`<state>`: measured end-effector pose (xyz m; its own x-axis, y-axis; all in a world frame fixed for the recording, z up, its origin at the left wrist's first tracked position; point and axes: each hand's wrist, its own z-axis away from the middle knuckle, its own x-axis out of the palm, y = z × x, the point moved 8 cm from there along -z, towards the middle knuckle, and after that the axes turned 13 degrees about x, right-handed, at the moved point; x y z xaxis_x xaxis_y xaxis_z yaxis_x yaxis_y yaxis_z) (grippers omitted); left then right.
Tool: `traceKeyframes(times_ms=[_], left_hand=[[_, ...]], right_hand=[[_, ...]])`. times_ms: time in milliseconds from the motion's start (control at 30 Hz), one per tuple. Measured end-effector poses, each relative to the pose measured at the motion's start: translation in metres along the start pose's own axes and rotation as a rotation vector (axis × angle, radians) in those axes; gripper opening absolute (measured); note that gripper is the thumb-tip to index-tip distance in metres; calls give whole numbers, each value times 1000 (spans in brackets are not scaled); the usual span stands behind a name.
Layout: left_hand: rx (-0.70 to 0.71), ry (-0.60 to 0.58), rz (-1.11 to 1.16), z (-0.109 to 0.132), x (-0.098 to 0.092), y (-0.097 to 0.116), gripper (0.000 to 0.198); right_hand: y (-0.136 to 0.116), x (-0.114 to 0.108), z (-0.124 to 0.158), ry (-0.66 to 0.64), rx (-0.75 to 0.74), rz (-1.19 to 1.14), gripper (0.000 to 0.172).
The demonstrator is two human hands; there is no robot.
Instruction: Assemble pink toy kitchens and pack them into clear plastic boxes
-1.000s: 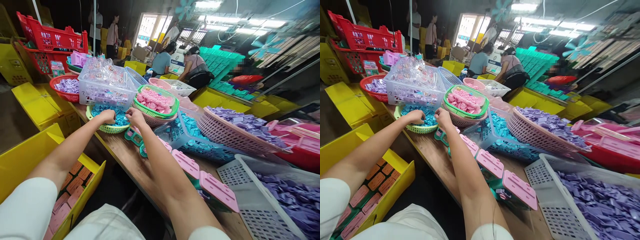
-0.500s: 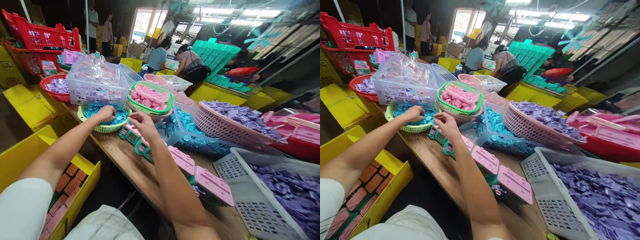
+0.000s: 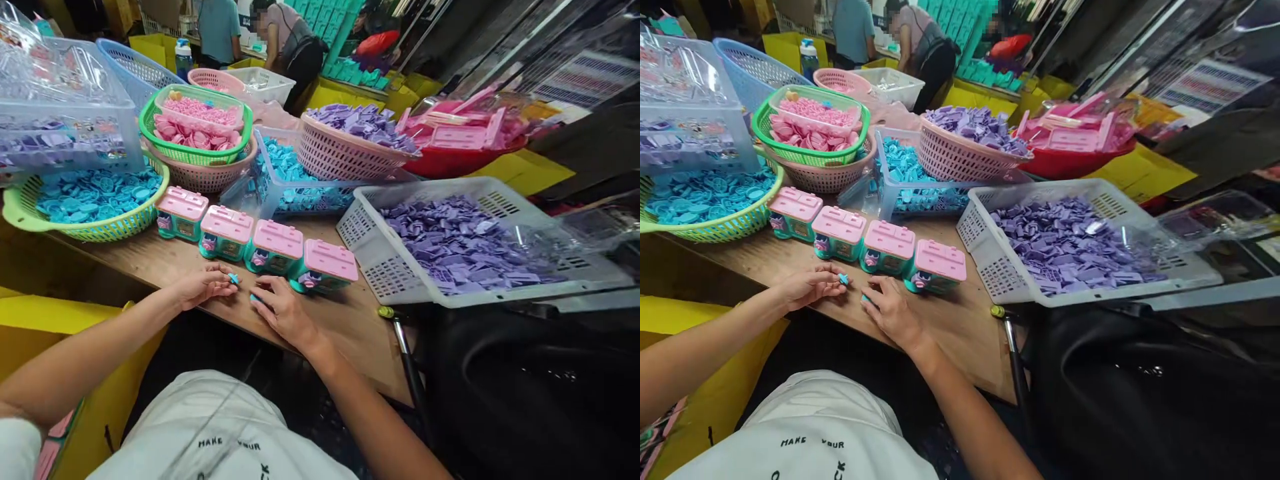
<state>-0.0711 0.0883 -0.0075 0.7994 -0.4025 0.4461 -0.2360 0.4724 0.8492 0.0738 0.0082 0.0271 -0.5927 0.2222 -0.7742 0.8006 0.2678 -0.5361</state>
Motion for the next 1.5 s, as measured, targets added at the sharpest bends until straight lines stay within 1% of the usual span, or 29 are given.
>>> traceKeyframes(times_ms=[67,133,200,267,333,400,433,500,533,600,667,767,933,1033,1133,1200,1233,1300,1333,1367,1433,1467,1500], left_hand=[[-14,11,26,-10,10,-4,18],[9,18,3,-15,17,-1,17],[38,43,-27,-17,22,2,19],[75,59,-55,-17,25,0,24],[124,53,-73,-15,32,-4,34],[170,23,-83,-12,41,-9,41],[189,3,-85,-11,47,-11,43],[225,-35,-92,-8,59,-14,42],[243,-50,-97,-7,64,-15,41],[278,-60,-109,-6,71,-15,40],[297,-51,-116,-6,74,-16,40],[288,-18,-99,-8,72,-19,41],[255,67,-57,-10,67,-28,43],[275,90,-62,-9,65,-30,43],[278,112,-68,-7,62,-31,44],[272,97,-81,-6,65,-31,45],[272,70,-92,-7,70,-30,46],[302,-26,-138,-11,88,-24,44],[346,-83,-184,-13,100,-18,42],[421,-136,-254,-17,113,-9,39],[659,-212,-465,-23,140,15,29],[806,-233,-592,-25,153,27,22],[952,-242,-717,-27,165,37,16]], right_hand=[[-2,-3,8,-16,-49,75,24],[0,-5,13,-19,-57,124,24],[4,-8,16,-19,-33,131,22],[11,-12,17,-12,31,71,21],[23,-21,16,61,177,-74,24],[39,-29,17,193,385,-282,28],[47,-29,19,250,487,-393,32],[58,-20,21,303,642,-587,39],[60,-14,21,306,688,-656,43],[61,-5,21,308,734,-728,45],[58,-2,21,324,732,-736,43],[51,-8,21,349,683,-708,39],[35,-22,19,380,560,-538,32],[26,-26,18,397,501,-448,32],[18,-29,18,388,442,-408,33],[14,-34,21,377,408,-389,32],[14,-39,23,380,399,-379,32],[19,-59,27,426,395,-343,30],[24,-73,29,480,395,-313,30],[31,-90,30,553,396,-273,29],[47,-126,32,711,393,-175,28],[57,-140,31,768,390,-127,29],[66,-151,29,798,386,-83,30]])
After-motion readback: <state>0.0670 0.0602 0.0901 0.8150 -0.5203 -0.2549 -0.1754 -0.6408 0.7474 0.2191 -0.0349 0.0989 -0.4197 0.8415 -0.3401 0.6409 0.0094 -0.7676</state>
